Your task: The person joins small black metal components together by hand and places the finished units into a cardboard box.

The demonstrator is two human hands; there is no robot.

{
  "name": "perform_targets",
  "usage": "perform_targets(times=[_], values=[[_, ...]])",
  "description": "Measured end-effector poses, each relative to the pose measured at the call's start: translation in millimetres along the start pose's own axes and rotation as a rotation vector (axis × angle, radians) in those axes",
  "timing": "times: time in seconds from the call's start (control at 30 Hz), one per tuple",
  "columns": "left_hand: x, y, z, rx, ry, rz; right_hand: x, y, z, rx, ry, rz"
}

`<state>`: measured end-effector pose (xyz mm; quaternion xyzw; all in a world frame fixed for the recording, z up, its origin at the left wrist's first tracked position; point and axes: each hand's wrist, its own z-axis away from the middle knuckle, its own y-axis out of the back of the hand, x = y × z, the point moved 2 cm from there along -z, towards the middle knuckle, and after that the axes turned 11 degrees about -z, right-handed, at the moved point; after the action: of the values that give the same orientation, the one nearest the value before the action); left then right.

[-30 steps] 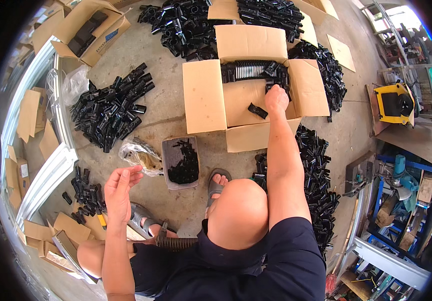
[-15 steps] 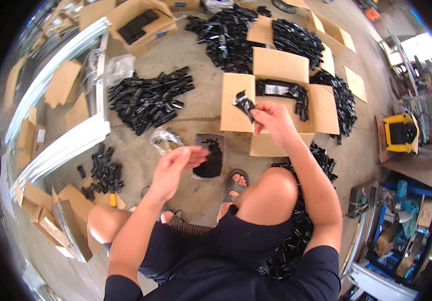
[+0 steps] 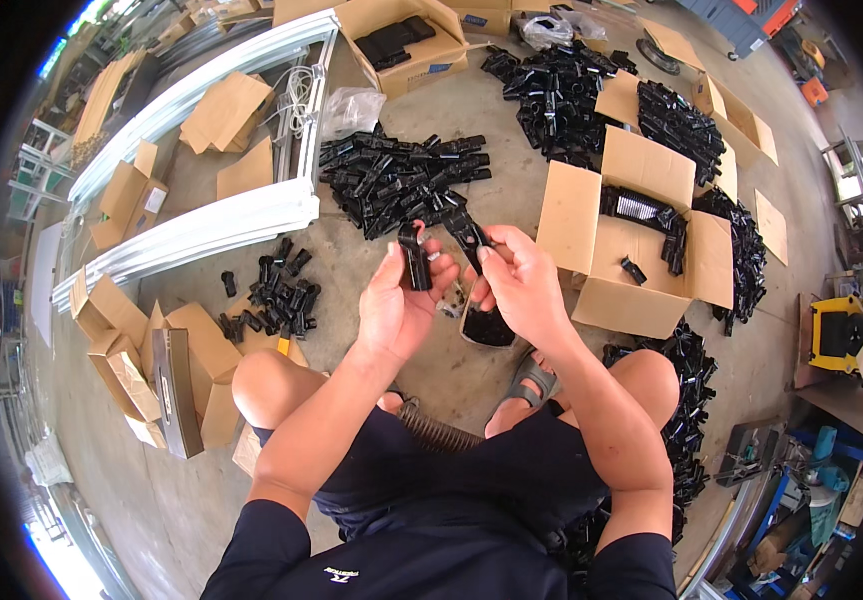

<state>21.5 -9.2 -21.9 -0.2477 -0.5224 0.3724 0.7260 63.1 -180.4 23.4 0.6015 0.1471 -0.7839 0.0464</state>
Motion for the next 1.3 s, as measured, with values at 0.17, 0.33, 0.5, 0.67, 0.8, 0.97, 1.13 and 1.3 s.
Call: perform_targets(times=[0.17,0.33,0.5,0.67,0.8,0.97,1.13,1.3], values=[[1.8,2.3,-4.1,0.017,-0.087,-0.036,21.7,-15.3,-13.4,0.025,0.512,0.53],[7.2,12.6,-10.9,0.029,-0.204,-0.108,19.2,-42.1,-8.1,-0.149,0.407,0.524],[8.8,5.1,-9.8,-0.016,-0.224,-0.148,40.3,-40.5,-9.5,-0.216,0.105,0.115],[9.7,-3.6,-4.1,-0.038,-0.151,-0.159,24.0,-39.1,-10.8,-0.156,0.072,0.023],[4.6,-4.3,-5.2,-0.079,-0.173,-0.195,25.7,-36.0,-11.1,-0.139,0.191,0.169],[7.6,-2.9,-4.8,-0.101,-0.168,-0.269,25.9,-35.5,-14.3,-0.181,0.188,0.166],[28.2,1.1,-6.2,-0.149,-0.04,-0.496,30.0,-33.0,-15.3,-0.18,0.19,0.069],[34.1,2.1,-5.2,-0.196,-0.011,-0.366,11.4,-31.5,-10.3,-0.249,0.144,0.026]])
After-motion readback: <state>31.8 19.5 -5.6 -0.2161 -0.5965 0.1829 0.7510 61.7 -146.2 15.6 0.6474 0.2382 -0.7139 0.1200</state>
